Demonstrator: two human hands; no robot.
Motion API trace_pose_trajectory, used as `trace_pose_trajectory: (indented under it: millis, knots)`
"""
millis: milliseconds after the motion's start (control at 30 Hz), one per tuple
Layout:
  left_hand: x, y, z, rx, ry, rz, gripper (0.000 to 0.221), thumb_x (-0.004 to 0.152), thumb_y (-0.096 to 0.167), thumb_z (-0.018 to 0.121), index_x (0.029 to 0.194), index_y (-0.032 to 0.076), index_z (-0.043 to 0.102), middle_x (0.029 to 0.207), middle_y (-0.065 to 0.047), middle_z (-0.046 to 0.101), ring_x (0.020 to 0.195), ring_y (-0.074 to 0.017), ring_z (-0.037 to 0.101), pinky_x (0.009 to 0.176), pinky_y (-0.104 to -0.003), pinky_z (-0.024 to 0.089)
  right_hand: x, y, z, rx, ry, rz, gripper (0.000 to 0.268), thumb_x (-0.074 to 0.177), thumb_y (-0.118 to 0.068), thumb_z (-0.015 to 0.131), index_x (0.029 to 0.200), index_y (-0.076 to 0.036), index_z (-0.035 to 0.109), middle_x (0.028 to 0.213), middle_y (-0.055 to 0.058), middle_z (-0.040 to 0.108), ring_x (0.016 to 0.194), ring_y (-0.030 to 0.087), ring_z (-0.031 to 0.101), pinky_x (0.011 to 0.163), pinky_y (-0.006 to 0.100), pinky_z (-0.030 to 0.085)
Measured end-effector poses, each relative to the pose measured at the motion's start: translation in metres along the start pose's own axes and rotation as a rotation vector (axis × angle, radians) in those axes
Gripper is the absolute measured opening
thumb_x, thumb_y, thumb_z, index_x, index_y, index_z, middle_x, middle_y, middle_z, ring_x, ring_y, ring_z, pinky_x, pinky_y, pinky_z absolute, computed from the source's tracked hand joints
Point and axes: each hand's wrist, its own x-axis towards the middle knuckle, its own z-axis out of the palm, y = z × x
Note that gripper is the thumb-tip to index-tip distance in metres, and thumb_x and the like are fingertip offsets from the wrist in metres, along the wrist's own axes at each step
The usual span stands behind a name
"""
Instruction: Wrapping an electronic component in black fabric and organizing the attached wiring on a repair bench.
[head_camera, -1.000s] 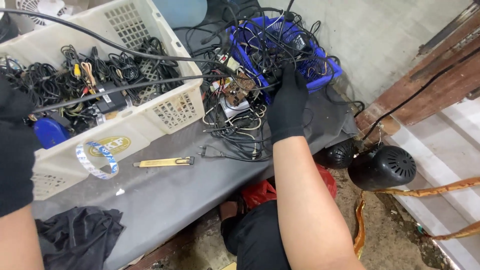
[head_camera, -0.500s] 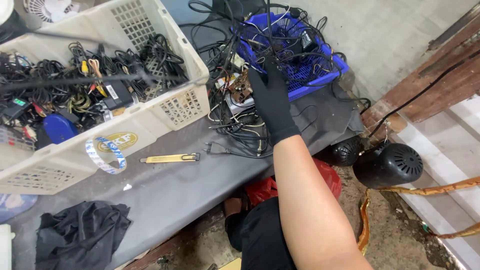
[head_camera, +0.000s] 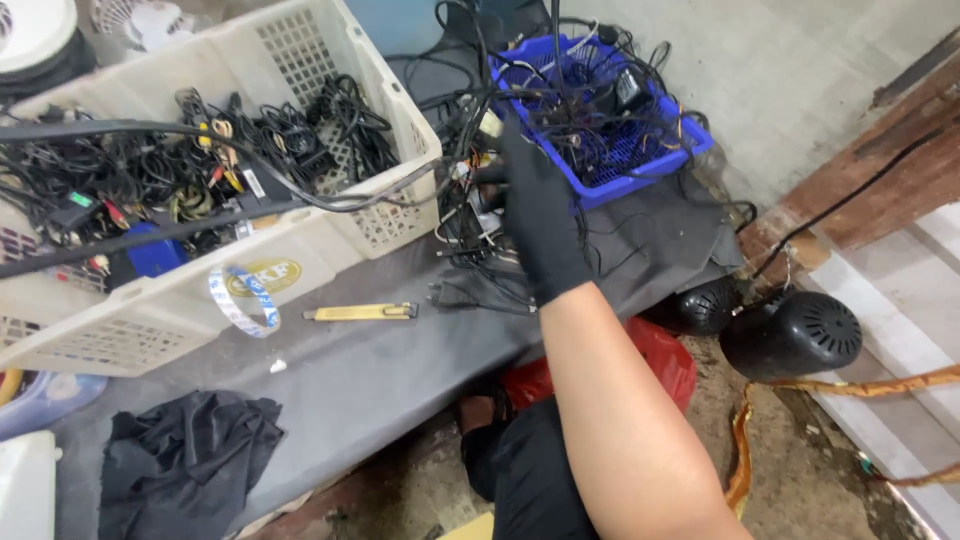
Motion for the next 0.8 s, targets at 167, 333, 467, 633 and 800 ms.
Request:
trace_pose_trajectory:
  millis: [167, 333, 467, 633, 800]
  knots:
    - [0.047, -0.030, 0.008, -0.182, -0.153, -0.015, 0.058, 0.119, 0.053, 0.009, 0.146, 0.004, 0.026, 0.077, -0.020, 0.048, 0.065, -0.0293, 0.042, 0.061, -0.043, 0.036, 0.005, 0.024, 0.017, 0.494, -0.387, 0.298, 0.038, 0.093, -0.046, 0.068, 0.091, -0.009, 0.072, 0.067, 0.008, 0.072, 0.054, 0.020, 0.072, 0.038, 0.021, 0.045]
    - [0.148, -0.043, 0.098, -0.363, -0.323, -0.070, 0.072, 0.119, 0.060, 0.007, 0.155, 0.002, 0.027, 0.077, -0.024, 0.053, 0.064, -0.0323, 0.046, 0.061, -0.046, 0.040, 0.003, 0.038, 0.016, 0.546, -0.275, 0.193, 0.027, 0.101, -0.023, 0.067, 0.085, -0.001, 0.067, 0.062, 0.008, 0.059, 0.049, 0.014, 0.061, 0.039, 0.020, 0.043]
    - [0.240, -0.048, 0.304, 0.294, 0.266, -0.168, 0.051, 0.112, 0.042, 0.028, 0.137, 0.004, 0.051, 0.071, -0.014, 0.051, 0.057, -0.0235, 0.042, 0.050, -0.038, 0.036, -0.027, 0.001, 0.023, 0.257, -0.105, -0.085, 0.035, 0.102, -0.033, 0.051, 0.114, -0.006, 0.071, 0.058, -0.005, 0.035, 0.052, 0.008, 0.035, 0.048, 0.027, 0.027]
    - [0.300, -0.069, 0.340, 1.017, 0.968, -0.391, 0.035, 0.098, 0.029, 0.055, 0.126, 0.020, 0.073, 0.076, 0.001, 0.059, 0.066, -0.0120, 0.048, 0.065, -0.031, 0.039, -0.032, 0.008, 0.018, -0.142, -0.085, -0.373, 0.037, 0.104, -0.040, 0.044, 0.111, -0.015, 0.071, 0.070, -0.003, 0.047, 0.068, 0.012, 0.047, 0.063, 0.031, 0.040]
    - [0.334, -0.077, 0.333, 1.019, 0.977, -0.496, 0.049, 0.082, 0.055, 0.059, 0.116, 0.024, 0.076, 0.109, 0.000, 0.077, 0.103, -0.0167, 0.069, 0.092, -0.034, 0.047, -0.022, 0.031, 0.019, -0.459, -0.181, -0.652, 0.034, 0.099, -0.039, 0.046, 0.094, -0.008, 0.059, 0.076, 0.015, 0.067, 0.066, 0.032, 0.063, 0.058, 0.046, 0.040]
